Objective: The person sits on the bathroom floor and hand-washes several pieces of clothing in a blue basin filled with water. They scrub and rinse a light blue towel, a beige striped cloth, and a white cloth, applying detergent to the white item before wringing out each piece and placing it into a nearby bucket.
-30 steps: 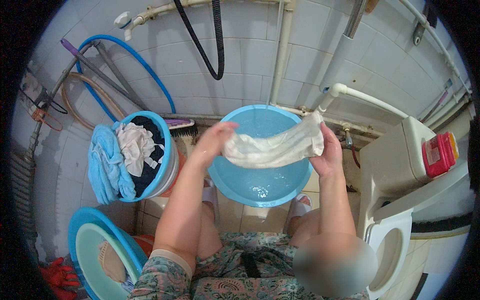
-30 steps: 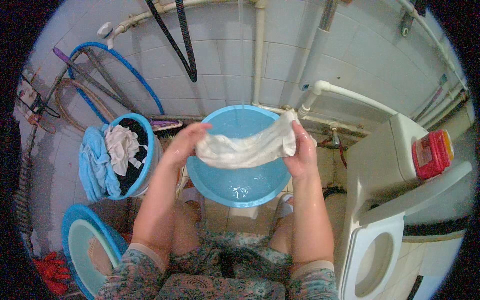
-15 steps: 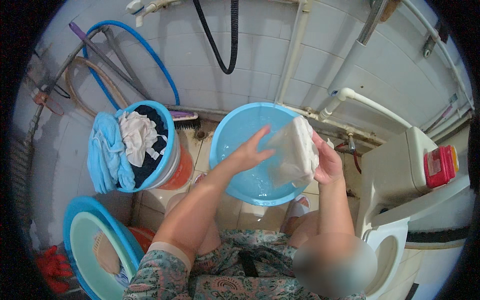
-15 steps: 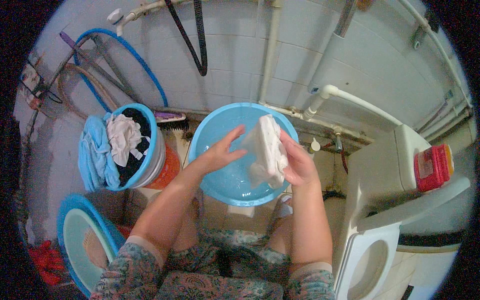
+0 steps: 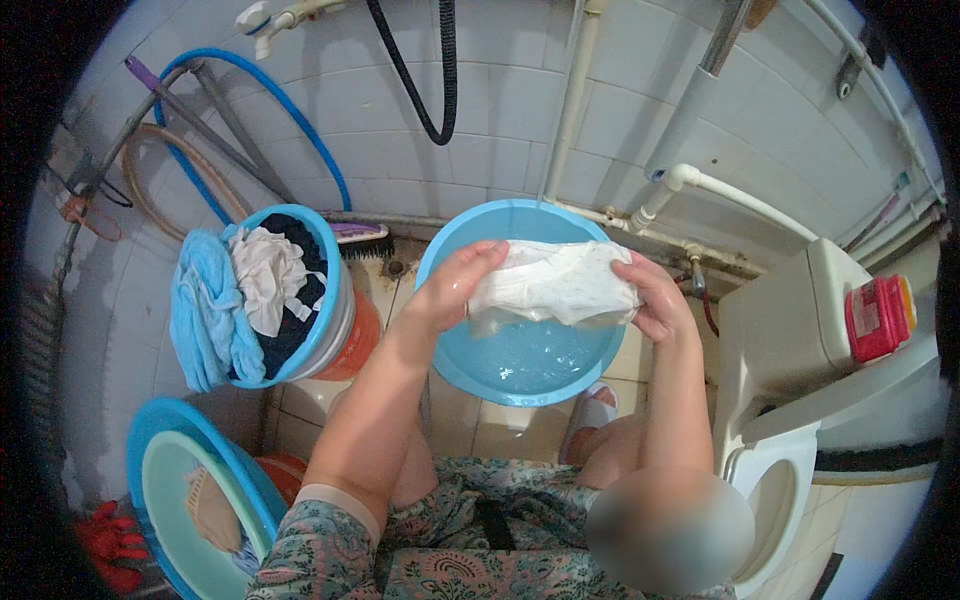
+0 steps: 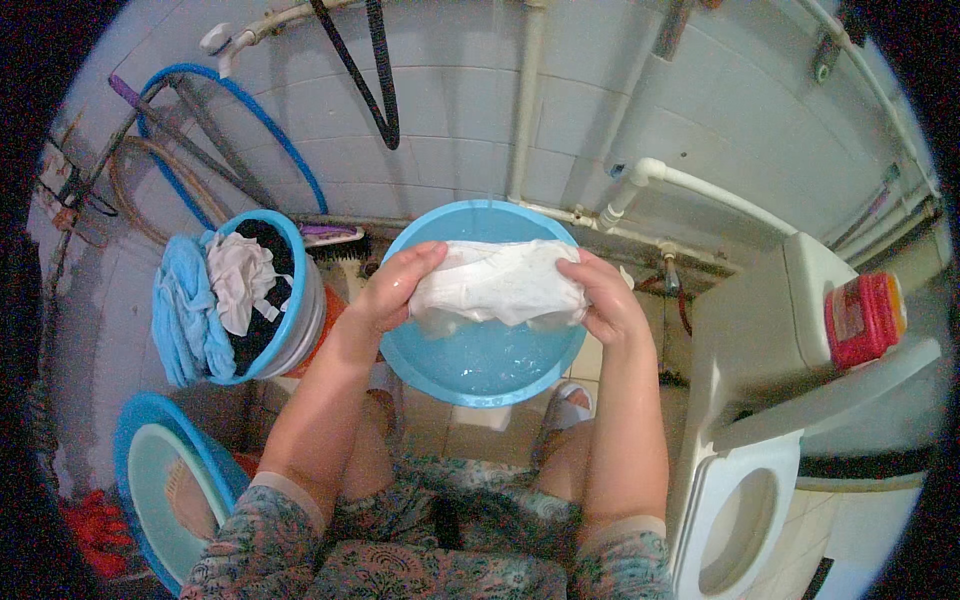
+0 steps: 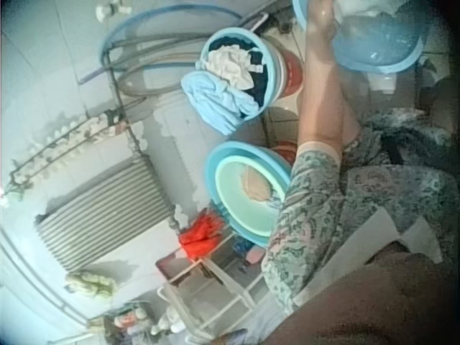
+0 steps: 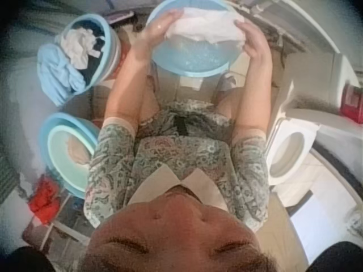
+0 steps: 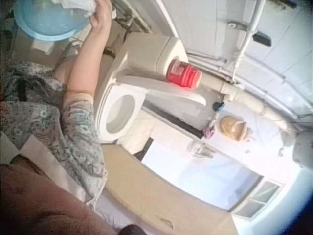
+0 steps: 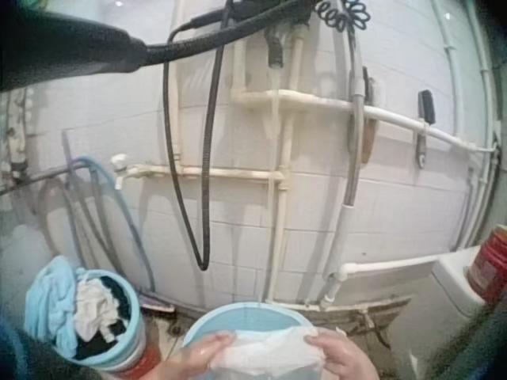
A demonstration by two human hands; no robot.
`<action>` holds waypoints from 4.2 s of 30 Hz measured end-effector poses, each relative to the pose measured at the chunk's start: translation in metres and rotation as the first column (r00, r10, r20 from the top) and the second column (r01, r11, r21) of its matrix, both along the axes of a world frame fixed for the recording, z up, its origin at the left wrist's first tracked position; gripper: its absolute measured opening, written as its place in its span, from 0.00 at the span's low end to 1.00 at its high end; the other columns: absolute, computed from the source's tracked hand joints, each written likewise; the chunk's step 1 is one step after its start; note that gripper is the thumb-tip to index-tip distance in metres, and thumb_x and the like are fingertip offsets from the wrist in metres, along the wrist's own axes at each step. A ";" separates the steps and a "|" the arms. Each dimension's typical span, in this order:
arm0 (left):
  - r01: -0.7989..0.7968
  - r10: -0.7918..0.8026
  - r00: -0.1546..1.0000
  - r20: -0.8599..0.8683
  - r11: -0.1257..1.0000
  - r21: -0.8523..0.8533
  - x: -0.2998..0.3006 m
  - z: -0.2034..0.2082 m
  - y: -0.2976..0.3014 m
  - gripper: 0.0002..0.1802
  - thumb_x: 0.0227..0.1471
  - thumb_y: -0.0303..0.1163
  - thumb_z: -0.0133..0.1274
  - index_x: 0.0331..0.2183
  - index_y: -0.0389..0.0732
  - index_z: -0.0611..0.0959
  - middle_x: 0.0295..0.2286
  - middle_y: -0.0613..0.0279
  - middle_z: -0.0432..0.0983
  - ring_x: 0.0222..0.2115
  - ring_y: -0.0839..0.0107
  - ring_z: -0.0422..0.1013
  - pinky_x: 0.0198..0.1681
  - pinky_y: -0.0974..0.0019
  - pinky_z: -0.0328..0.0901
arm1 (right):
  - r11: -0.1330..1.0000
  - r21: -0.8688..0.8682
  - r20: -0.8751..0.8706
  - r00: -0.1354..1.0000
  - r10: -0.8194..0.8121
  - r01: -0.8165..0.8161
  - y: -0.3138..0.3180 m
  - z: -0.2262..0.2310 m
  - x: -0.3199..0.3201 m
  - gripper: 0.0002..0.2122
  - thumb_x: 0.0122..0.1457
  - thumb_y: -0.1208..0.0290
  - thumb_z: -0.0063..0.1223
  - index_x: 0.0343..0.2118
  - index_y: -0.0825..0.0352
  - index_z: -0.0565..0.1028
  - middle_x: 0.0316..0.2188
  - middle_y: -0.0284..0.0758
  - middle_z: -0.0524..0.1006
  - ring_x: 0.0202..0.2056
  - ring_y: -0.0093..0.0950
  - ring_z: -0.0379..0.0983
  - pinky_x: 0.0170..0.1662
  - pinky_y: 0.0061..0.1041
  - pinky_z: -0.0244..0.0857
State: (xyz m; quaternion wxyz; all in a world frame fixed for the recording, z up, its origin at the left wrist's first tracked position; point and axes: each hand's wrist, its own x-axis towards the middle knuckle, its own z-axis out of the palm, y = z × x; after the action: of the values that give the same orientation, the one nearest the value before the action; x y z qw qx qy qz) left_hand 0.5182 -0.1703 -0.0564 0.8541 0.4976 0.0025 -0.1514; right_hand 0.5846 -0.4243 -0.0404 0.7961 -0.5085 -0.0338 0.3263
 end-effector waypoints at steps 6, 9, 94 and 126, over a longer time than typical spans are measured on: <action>-0.054 0.013 0.992 -0.125 0.942 -0.331 0.003 0.002 -0.001 0.18 0.56 0.37 0.38 0.43 0.35 0.69 0.40 0.55 0.70 0.40 0.65 0.68 0.45 0.63 0.64 | 0.902 -0.363 0.258 0.955 -0.146 0.236 0.009 -0.009 0.000 0.16 0.52 0.68 0.51 0.43 0.66 0.68 0.36 0.33 0.72 0.37 0.26 0.68 0.42 0.24 0.62; -0.106 0.036 0.983 -0.178 0.911 -0.399 0.007 -0.007 -0.002 0.18 0.57 0.36 0.37 0.44 0.35 0.67 0.40 0.54 0.68 0.41 0.64 0.68 0.46 0.61 0.63 | 0.539 -0.522 0.823 0.557 0.112 0.662 0.005 -0.060 0.010 0.16 0.52 0.68 0.52 0.44 0.60 0.68 0.36 0.30 0.69 0.39 0.24 0.65 0.46 0.26 0.58; -0.181 0.005 0.965 0.261 0.730 0.659 -0.007 -0.002 -0.025 0.13 0.46 0.32 0.51 0.36 0.41 0.70 0.29 0.66 0.69 0.31 0.76 0.66 0.35 0.70 0.62 | 0.919 -0.367 0.262 0.931 0.253 -0.146 0.028 0.004 -0.014 0.11 0.48 0.72 0.55 0.35 0.68 0.70 0.29 0.29 0.73 0.31 0.17 0.68 0.34 0.18 0.63; -0.129 0.130 0.990 0.055 0.991 -0.015 -0.001 0.000 0.007 0.10 0.53 0.35 0.44 0.33 0.40 0.72 0.27 0.67 0.69 0.28 0.79 0.66 0.32 0.74 0.62 | 0.998 -0.064 0.085 0.996 0.017 -0.011 0.010 0.007 -0.010 0.06 0.51 0.69 0.53 0.30 0.60 0.69 0.26 0.26 0.72 0.27 0.17 0.68 0.31 0.17 0.62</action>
State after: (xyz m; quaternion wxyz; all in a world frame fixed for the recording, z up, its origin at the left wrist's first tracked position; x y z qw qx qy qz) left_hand 0.5175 -0.1636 -0.0561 0.8648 0.4954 0.0102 -0.0817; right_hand 0.5744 -0.4147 -0.0333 0.7751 -0.5467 -0.0611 0.3108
